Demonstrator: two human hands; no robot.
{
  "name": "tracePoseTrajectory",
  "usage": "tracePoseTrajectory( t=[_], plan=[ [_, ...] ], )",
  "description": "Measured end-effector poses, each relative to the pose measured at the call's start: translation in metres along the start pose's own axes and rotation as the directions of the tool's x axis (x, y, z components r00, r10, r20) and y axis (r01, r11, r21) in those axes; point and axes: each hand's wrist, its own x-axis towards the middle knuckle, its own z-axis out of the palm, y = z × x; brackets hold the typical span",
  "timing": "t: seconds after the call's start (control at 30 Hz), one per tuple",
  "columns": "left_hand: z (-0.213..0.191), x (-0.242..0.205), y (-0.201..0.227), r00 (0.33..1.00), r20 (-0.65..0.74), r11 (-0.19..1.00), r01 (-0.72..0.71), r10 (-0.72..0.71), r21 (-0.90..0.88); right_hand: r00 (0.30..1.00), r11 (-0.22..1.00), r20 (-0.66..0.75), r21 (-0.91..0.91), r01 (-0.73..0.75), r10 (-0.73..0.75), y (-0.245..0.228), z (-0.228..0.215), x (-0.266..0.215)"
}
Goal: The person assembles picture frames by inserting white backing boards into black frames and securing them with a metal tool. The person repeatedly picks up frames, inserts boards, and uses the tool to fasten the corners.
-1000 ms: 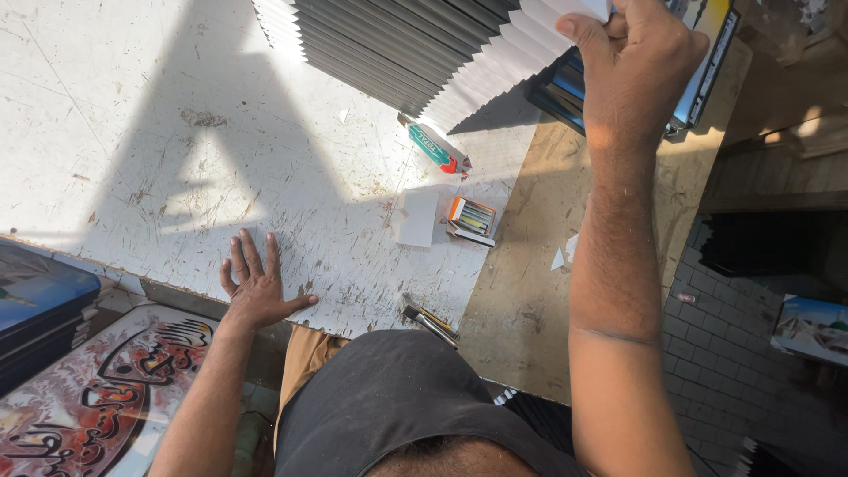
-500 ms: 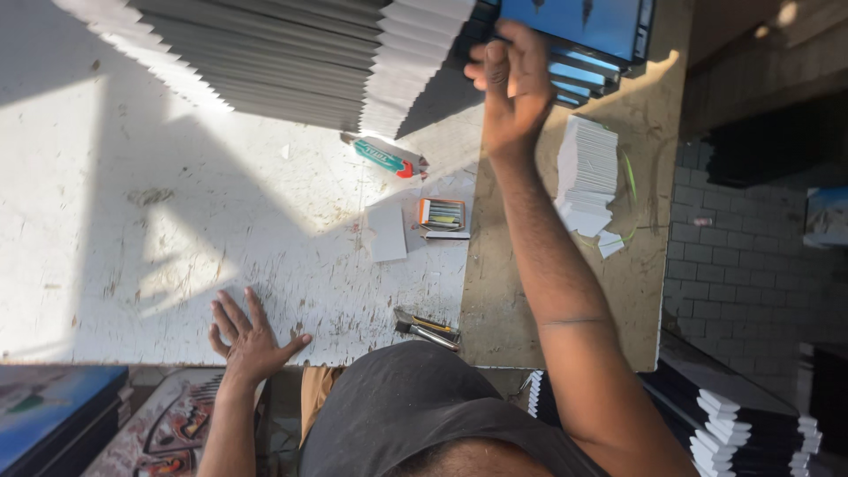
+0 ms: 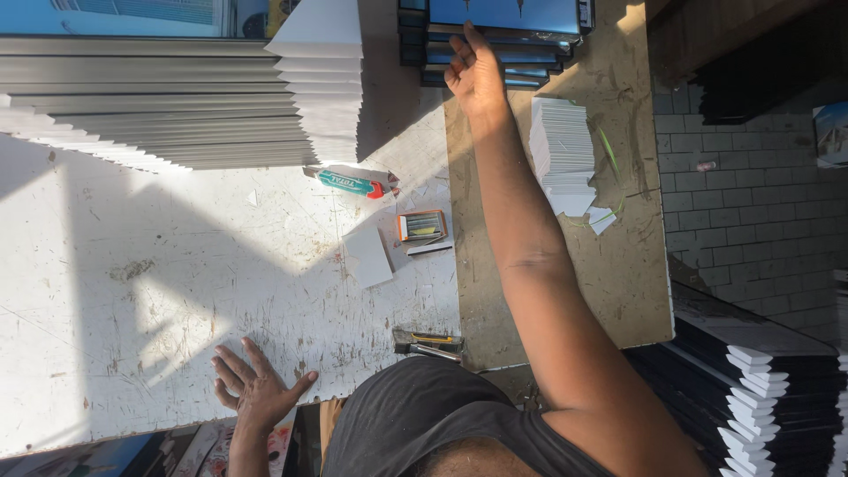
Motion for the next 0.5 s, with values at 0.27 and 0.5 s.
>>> tracePoseTrajectory(
  t=[0.27, 0.5],
  plan=[
    [0.002, 0.000, 0.000, 0.999, -0.039, 1.000, 0.014, -0.014, -0.002, 0.966, 0.999, -0.257, -0.026, 0.029, -0.034, 0.001, 0.001, -0.019],
    [0.023, 0.002, -0.020, 0.999, -0.044, 1.000, -0.003, 0.001, -0.030, 0.818, 0.955, -0.521, -0.274, 0.110, -0.243, -0.017, -0.066, -0.174]
  ],
)
